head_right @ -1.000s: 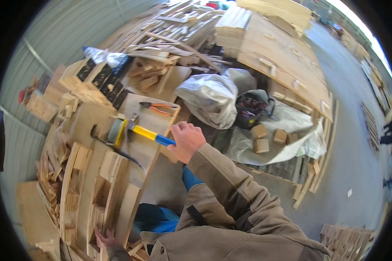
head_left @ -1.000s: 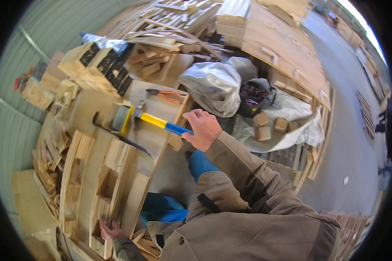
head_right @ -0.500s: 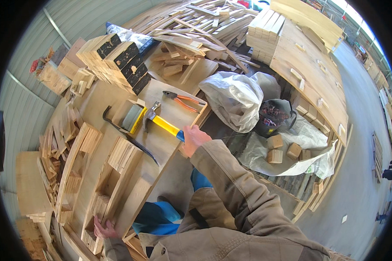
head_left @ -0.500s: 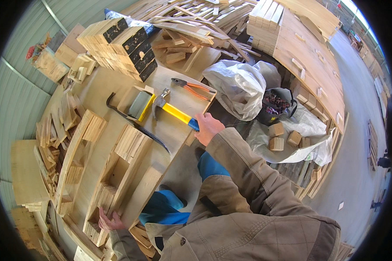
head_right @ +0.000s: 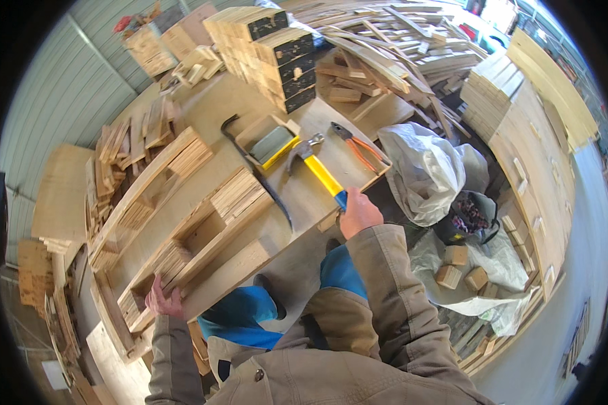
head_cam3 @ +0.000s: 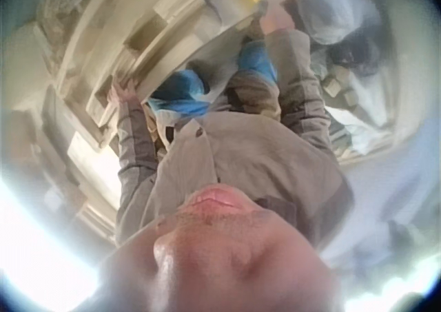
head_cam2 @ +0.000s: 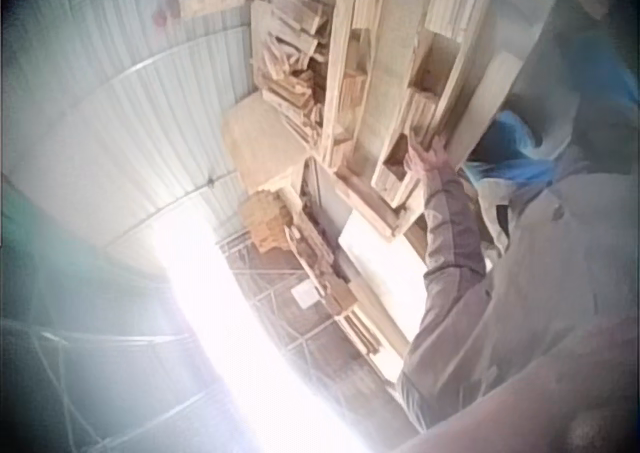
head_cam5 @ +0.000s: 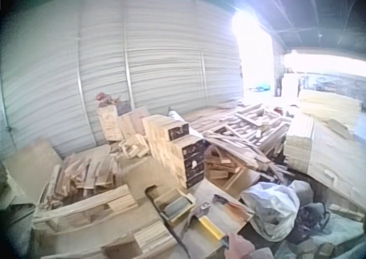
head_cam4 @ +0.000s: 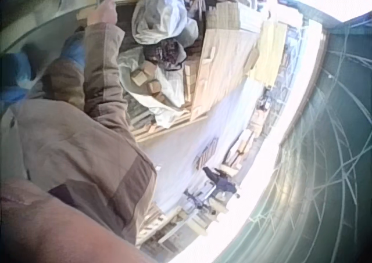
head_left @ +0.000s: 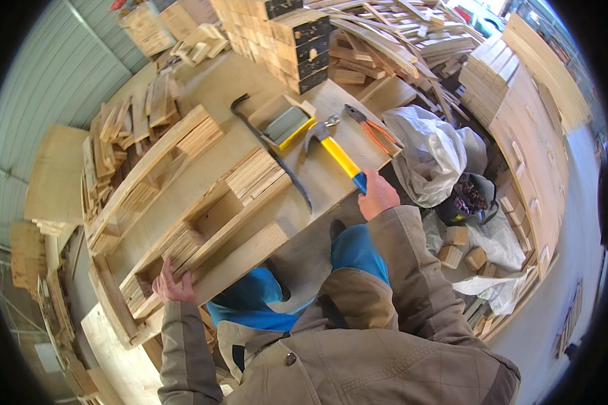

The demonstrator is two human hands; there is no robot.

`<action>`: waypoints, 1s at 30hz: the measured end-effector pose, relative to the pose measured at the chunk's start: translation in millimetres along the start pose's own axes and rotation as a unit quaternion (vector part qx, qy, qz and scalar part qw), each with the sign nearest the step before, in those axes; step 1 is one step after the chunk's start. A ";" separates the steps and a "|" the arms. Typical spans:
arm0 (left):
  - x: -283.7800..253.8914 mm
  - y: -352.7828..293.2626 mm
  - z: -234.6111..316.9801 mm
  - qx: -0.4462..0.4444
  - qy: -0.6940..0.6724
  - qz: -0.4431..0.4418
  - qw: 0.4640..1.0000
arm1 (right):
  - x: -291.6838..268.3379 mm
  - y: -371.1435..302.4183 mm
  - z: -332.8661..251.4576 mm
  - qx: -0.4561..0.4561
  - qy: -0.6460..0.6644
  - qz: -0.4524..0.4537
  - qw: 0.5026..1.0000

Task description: The person assembles a wooden pallet by hand, using a hammer and a crowbar to drive nails into wooden planks and blocks. The person positions planks, hammers nails, and uses the crowbar to pry and align components.

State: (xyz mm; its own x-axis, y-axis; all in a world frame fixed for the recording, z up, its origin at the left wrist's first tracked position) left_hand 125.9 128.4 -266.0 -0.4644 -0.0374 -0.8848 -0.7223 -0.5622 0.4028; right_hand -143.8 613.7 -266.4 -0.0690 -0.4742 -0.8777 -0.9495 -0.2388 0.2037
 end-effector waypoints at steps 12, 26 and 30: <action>-7.4 0.5 4.9 -0.032 -0.017 -0.054 0.998 | -28.5 -34.4 18.2 -0.031 0.182 0.109 0.977; -9.0 0.3 7.2 -0.017 -0.036 -0.047 0.998 | -61.5 -143.6 3.8 0.120 0.448 0.190 0.865; -13.9 -0.5 7.8 -0.034 -0.042 -0.062 0.997 | -67.7 -157.9 -2.5 0.097 0.489 0.259 0.827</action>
Point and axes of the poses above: each hand's wrist, its own y-axis towards the middle knuckle, its own x-axis out of the palm, z = x × y, the point moved 1 cm from there along y, towards the middle knuckle, and after that the axes turned 14 degrees about -x, right-handed, at the moved point
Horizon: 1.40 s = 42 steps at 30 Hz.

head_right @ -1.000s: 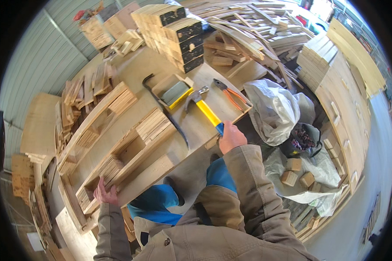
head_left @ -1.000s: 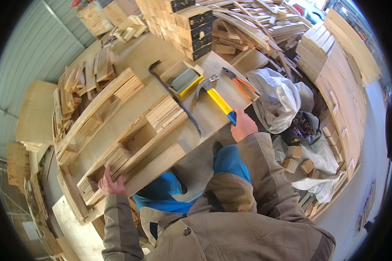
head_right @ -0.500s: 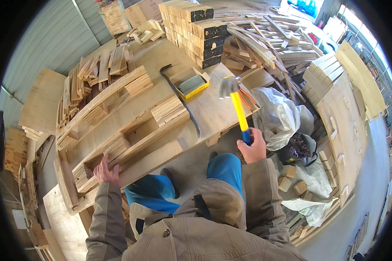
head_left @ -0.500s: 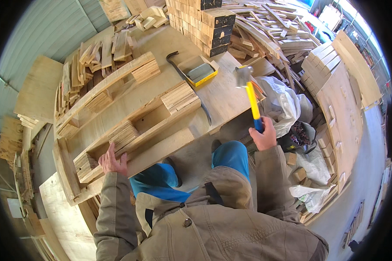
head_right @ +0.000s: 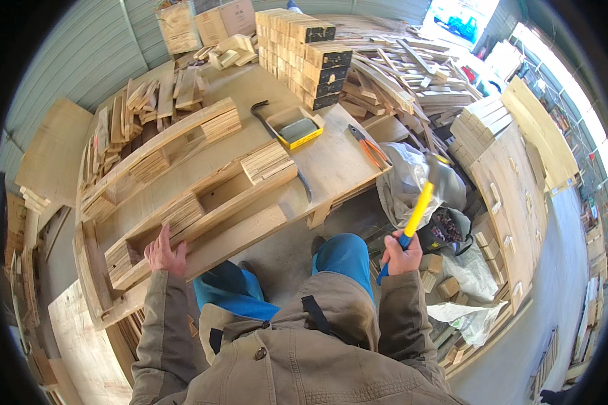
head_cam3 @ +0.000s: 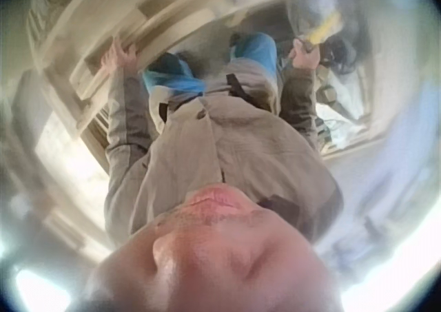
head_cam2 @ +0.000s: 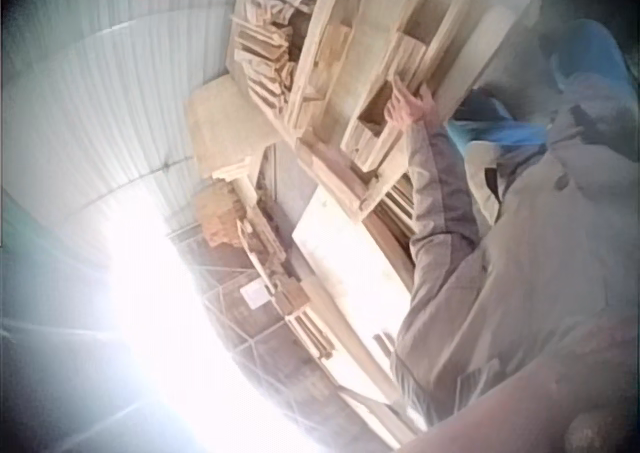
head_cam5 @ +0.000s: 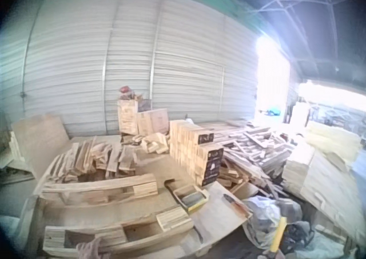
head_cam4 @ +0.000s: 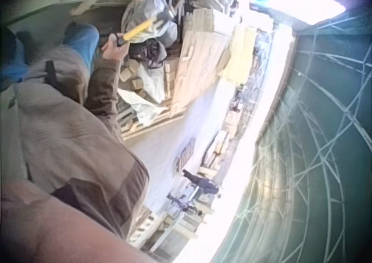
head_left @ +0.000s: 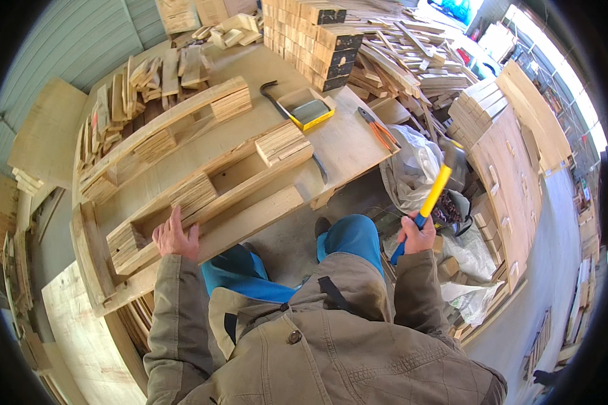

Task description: The person assembles a wooden pallet by hand, using a hammer and a crowbar to drive nails into wooden planks and blocks. The person positions planks, hammers nails, and uses the crowbar to pry and align components.

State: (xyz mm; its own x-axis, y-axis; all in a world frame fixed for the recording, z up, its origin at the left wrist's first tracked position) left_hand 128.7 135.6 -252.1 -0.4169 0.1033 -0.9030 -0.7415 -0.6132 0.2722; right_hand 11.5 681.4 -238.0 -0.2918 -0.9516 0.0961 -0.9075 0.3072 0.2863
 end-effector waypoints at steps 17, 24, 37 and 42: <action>-57.9 68.7 26.7 0.056 -0.145 0.054 0.986 | 25.8 -42.8 79.3 0.301 0.157 -0.021 0.940; -32.1 171.9 146.5 0.049 -0.220 -0.142 0.964 | 16.4 -46.2 114.5 0.387 0.268 0.028 0.882; 138.8 250.2 295.5 -0.064 -0.117 -0.358 0.924 | -4.3 -26.2 111.2 0.443 0.295 0.043 0.846; 165.2 255.3 313.0 -0.124 -0.116 -0.413 0.895 | -5.8 -20.8 113.0 0.464 0.300 0.038 0.833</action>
Point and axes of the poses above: each hand's wrist, its own y-axis towards the middle knuckle, its own x-axis out of the palm, z = x × y, the point moved 1 cm from there along y, towards the middle knuckle, and after that the axes turned 14 degrees about -x, right-handed, at the moved point
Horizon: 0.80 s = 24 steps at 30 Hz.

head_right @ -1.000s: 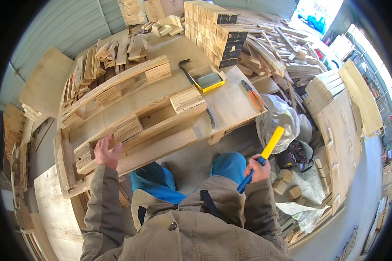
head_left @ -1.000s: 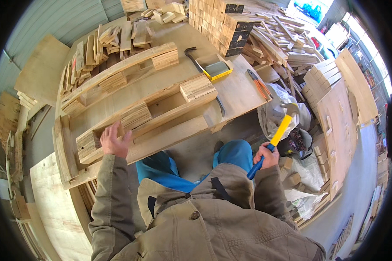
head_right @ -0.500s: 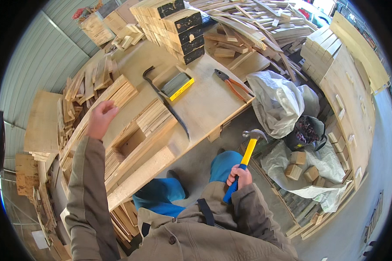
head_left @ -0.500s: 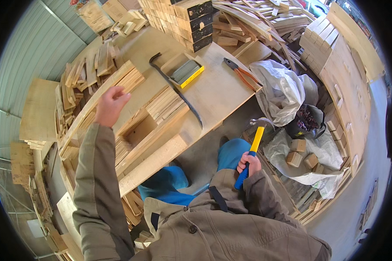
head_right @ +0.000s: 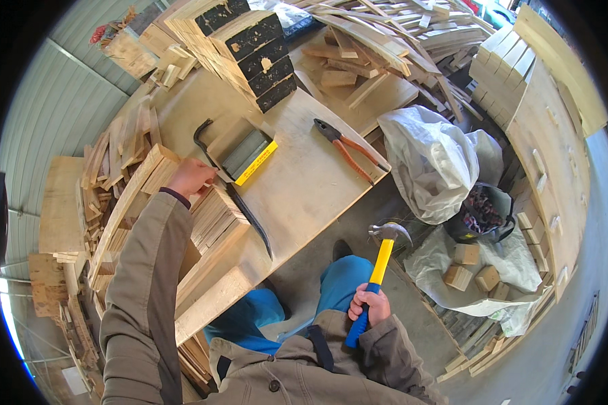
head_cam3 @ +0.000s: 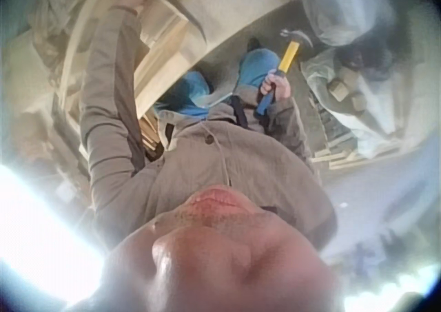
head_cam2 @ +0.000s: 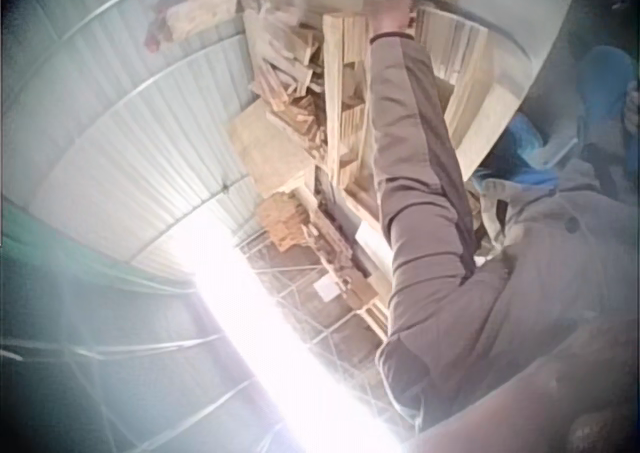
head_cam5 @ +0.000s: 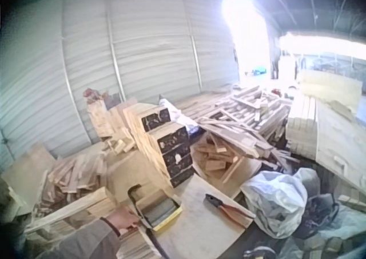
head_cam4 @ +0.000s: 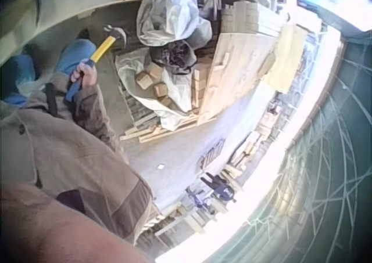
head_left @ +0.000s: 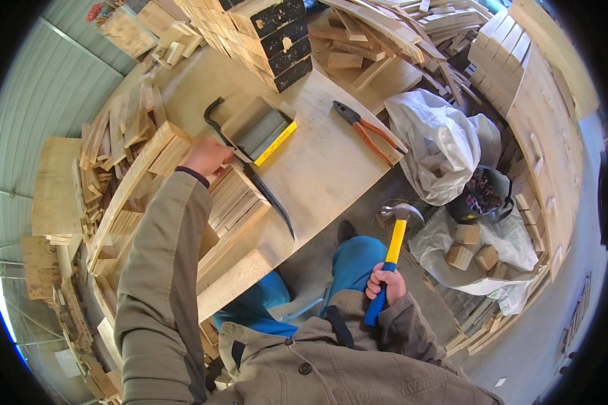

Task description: The person assembles a wooden pallet by hand, using a hammer and a crowbar to drive nails into wooden planks and blocks. The person positions planks, hammers nails, and uses the crowbar to pry and align components.

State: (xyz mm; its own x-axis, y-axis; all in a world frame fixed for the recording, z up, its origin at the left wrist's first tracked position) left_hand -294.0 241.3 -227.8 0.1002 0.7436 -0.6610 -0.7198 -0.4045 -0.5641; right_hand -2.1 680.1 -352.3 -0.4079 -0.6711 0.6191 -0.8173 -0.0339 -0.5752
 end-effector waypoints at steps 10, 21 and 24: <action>14.8 6.9 8.0 -0.087 -0.090 0.017 0.992 | -2.7 4.7 -0.4 0.024 0.020 -0.005 0.999; 20.1 11.6 1.0 -0.057 -0.188 -0.025 0.980 | 1.4 3.9 -0.5 0.015 0.006 0.003 1.000; 11.3 -0.6 6.7 -0.041 -0.200 -0.033 0.978 | 2.6 4.6 0.0 0.018 0.004 -0.004 1.000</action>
Point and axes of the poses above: each hand's wrist, its own y-axis towards the middle knuckle, its own x-axis out of the palm, z = x × y, the point moved 1 cm from there along y, towards the middle knuckle, and after that the axes turned 14 degrees about -x, right-handed, at the moved point
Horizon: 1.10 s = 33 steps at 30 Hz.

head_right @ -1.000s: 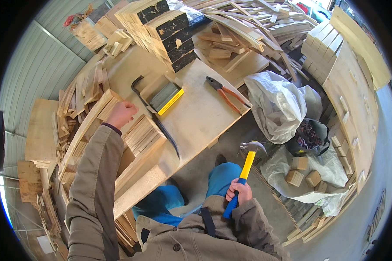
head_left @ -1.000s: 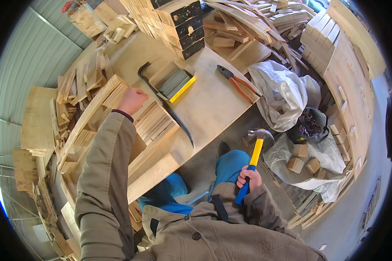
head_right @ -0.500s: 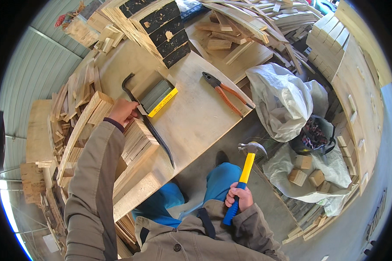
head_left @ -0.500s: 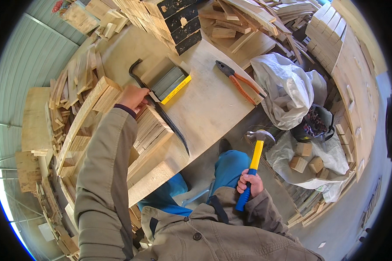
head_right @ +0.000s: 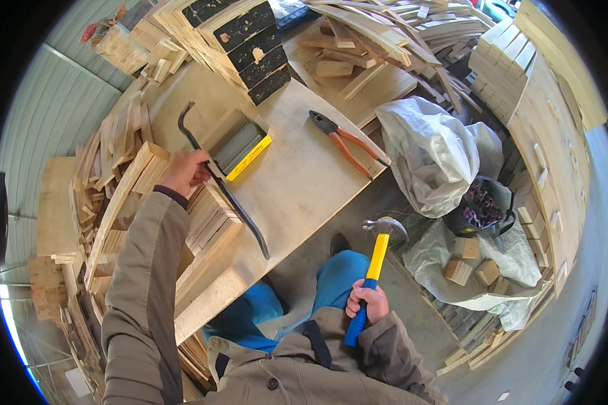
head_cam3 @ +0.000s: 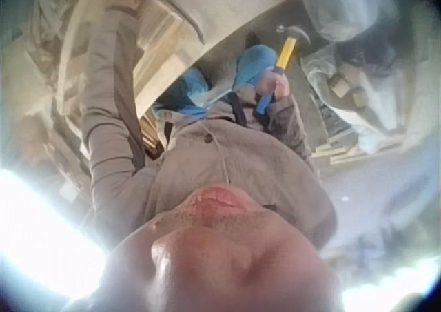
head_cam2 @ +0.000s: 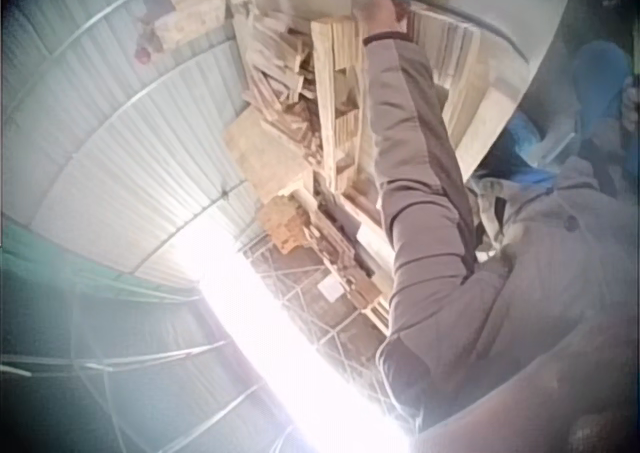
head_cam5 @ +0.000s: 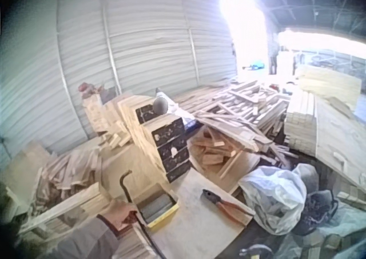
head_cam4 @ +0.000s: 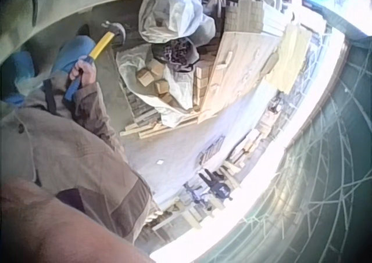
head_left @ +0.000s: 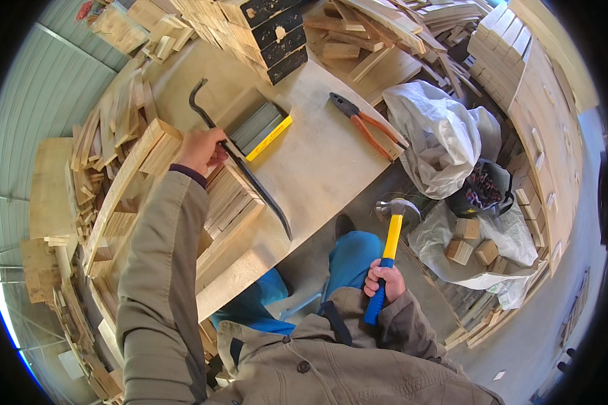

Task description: The person assembles a wooden pallet by hand, using a hammer and a crowbar to drive nails into wooden planks and blocks. The person positions planks, hammers nails, and uses the crowbar to pry and align components.

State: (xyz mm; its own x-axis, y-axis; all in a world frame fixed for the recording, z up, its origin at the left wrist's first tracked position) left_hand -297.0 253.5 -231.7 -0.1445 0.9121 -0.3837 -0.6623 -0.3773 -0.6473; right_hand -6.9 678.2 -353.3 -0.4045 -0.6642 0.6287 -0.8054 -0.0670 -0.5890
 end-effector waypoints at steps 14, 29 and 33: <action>-19.7 -129.6 35.5 0.224 -0.200 -0.072 0.951 | -8.8 4.2 9.7 -0.011 -0.011 -0.029 0.999; -125.8 -224.1 -26.1 0.376 -0.501 -0.164 0.762 | -22.1 10.5 18.1 -0.006 -0.028 -0.033 0.999; -154.7 -259.5 -38.7 0.445 -0.468 -0.184 0.741 | -26.5 13.7 18.3 0.001 -0.025 -0.041 0.999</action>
State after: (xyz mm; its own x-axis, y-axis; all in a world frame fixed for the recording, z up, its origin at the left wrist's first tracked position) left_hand -74.3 204.1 -29.9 -0.0047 0.7955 0.6060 -0.9457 -0.2005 0.2559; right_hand 0.7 681.3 -387.3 -0.3149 -0.6922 0.6494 -0.8340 -0.1248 -0.5374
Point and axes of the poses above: each hand's wrist, its own y-axis towards the middle knuckle, its own x-axis out of the palm, z = x × y, the point moved 1 cm from there along y, towards the middle knuckle, and after that the axes turned 14 degrees about -x, right-handed, at the moved point
